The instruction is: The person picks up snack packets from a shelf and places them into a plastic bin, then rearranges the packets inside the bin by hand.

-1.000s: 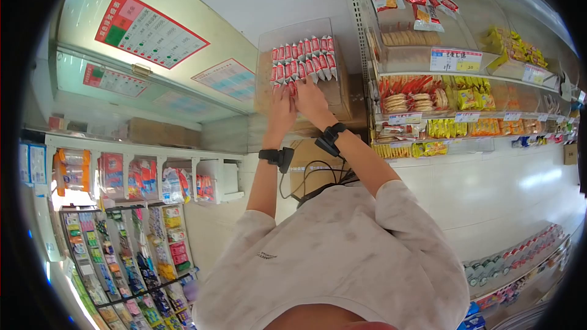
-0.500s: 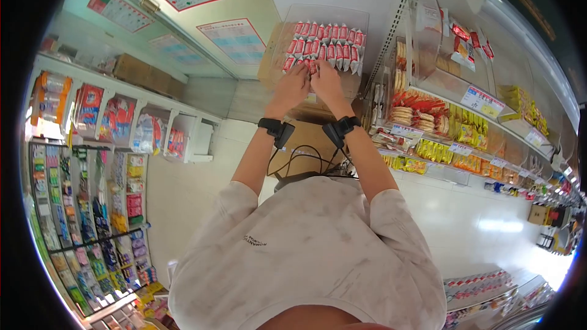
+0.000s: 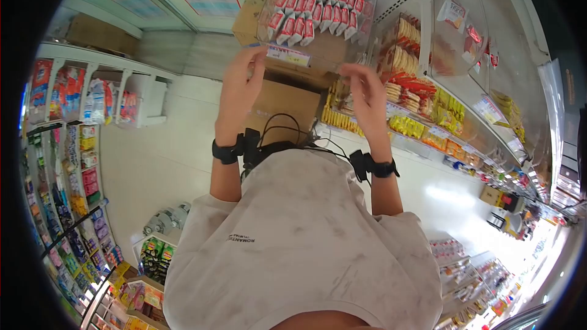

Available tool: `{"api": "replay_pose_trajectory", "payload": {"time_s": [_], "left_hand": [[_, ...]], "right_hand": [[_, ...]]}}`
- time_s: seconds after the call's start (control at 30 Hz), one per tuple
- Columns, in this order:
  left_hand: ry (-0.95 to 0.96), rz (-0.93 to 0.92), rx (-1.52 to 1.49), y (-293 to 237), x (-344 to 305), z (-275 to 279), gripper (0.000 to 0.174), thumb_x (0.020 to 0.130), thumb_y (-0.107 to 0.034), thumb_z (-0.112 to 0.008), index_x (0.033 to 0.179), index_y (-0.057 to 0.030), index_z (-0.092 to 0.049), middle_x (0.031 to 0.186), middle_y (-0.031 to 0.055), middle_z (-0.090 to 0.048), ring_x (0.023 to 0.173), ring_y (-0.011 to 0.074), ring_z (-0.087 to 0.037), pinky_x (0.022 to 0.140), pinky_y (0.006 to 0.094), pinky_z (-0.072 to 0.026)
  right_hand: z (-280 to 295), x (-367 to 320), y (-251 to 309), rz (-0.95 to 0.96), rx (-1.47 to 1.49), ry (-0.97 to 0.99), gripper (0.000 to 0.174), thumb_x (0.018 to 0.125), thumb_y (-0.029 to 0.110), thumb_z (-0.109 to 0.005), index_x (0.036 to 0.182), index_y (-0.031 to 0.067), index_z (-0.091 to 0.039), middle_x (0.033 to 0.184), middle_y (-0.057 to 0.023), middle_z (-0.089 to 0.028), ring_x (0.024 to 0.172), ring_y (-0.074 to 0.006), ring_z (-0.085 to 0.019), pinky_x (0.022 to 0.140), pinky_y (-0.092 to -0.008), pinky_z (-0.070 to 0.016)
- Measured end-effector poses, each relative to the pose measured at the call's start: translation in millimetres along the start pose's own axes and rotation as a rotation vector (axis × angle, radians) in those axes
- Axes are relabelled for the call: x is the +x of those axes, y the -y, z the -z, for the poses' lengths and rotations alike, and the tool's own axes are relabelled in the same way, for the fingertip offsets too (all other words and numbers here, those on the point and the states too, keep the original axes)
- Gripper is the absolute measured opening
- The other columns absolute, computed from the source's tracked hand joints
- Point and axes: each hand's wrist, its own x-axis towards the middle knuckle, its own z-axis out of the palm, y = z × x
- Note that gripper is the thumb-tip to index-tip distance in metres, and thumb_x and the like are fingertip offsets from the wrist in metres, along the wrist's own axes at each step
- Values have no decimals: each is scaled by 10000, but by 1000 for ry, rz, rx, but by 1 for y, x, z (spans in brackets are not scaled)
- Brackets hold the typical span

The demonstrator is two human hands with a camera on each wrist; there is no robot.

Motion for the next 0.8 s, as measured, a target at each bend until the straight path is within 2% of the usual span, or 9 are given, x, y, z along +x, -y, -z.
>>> {"api": "replay_pose_trajectory", "payload": {"time_s": [0.03, 0.13, 0.27, 0.33, 0.47, 0.57, 0.7, 0.77, 0.8], "left_hand": [[10, 72, -10, 1, -6, 2, 211, 965, -50, -574, 1152, 1, -659, 1056, 188, -698, 939, 340, -680, 798, 394, -526], [146, -55, 49, 23, -18, 12, 228, 978, -100, -576, 1166, 3, -651, 1066, 191, -692, 960, 358, -665, 824, 404, -516], [373, -9, 193, 34, -33, 24, 288, 1019, -170, -568, 1248, -2, -615, 1186, 187, -668, 1084, 322, -652, 905, 363, -515], [453, -132, 284, 47, -35, 21, 312, 1021, -189, -564, 1266, 1, -599, 1198, 195, -662, 1097, 340, -641, 935, 376, -499], [520, -88, 156, 38, -35, 15, 326, 1018, -200, -566, 1274, -1, -601, 1184, 193, -665, 1111, 361, -631, 959, 392, -482], [580, -78, 130, 31, -38, 12, 334, 1016, -224, -570, 1263, -5, -617, 1193, 199, -671, 1115, 380, -635, 942, 419, -499], [633, -100, 145, 18, -44, 9, 340, 1023, -237, -564, 1273, -13, -616, 1204, 191, -669, 1114, 369, -637, 946, 405, -496], [623, -97, 137, 7, -46, 8, 342, 1025, -237, -563, 1280, -15, -613, 1206, 186, -666, 1114, 357, -637, 947, 396, -494], [619, -80, 123, 0, -47, 7, 342, 1026, -236, -563, 1285, -17, -610, 1207, 182, -665, 1115, 349, -637, 947, 392, -494]], "right_hand": [[8, -11, 5, -9, -53, -3, 208, 1005, -15, -508, 1162, 9, -642, 1098, -107, -688, 1028, -182, -686, 846, -302, -548], [28, -35, 16, -20, -161, -33, 211, 1011, -6, -504, 1162, 12, -650, 1092, -90, -681, 1022, -166, -673, 842, -283, -539], [39, -48, 50, -7, -236, -169, 197, 1012, 1, -504, 1142, 8, -652, 1060, -86, -672, 984, -160, -663, 823, -278, -525], [49, -49, 77, 78, -309, -241, 187, 1016, 2, -498, 1125, -2, -650, 1059, -91, -677, 969, -158, -654, 821, -276, -520], [91, -56, 141, 270, -456, -478, 173, 1023, 10, -491, 1093, -23, -646, 1064, -99, -688, 932, -152, -635, 820, -281, -517], [125, -58, 171, 267, -554, -535, 183, 1023, 48, -503, 1086, -36, -653, 1059, -103, -708, 986, -163, -659, 873, -306, -528], [199, 1, 189, 184, -609, -386, 250, 1021, 127, -512, 1124, -45, -660, 1140, -127, -703, 1029, -187, -672, 903, -295, -529], [244, 37, 171, 47, -547, -230, 379, 923, 260, -697, 1193, 0, -646, 1209, -154, -674, 1020, -221, -671, 874, -316, -539], [261, 55, 168, -29, -677, -195, 520, 913, 314, -710, 1326, 31, -568, 1279, -159, -639, 1119, -232, -638, 909, -326, -544]]}}
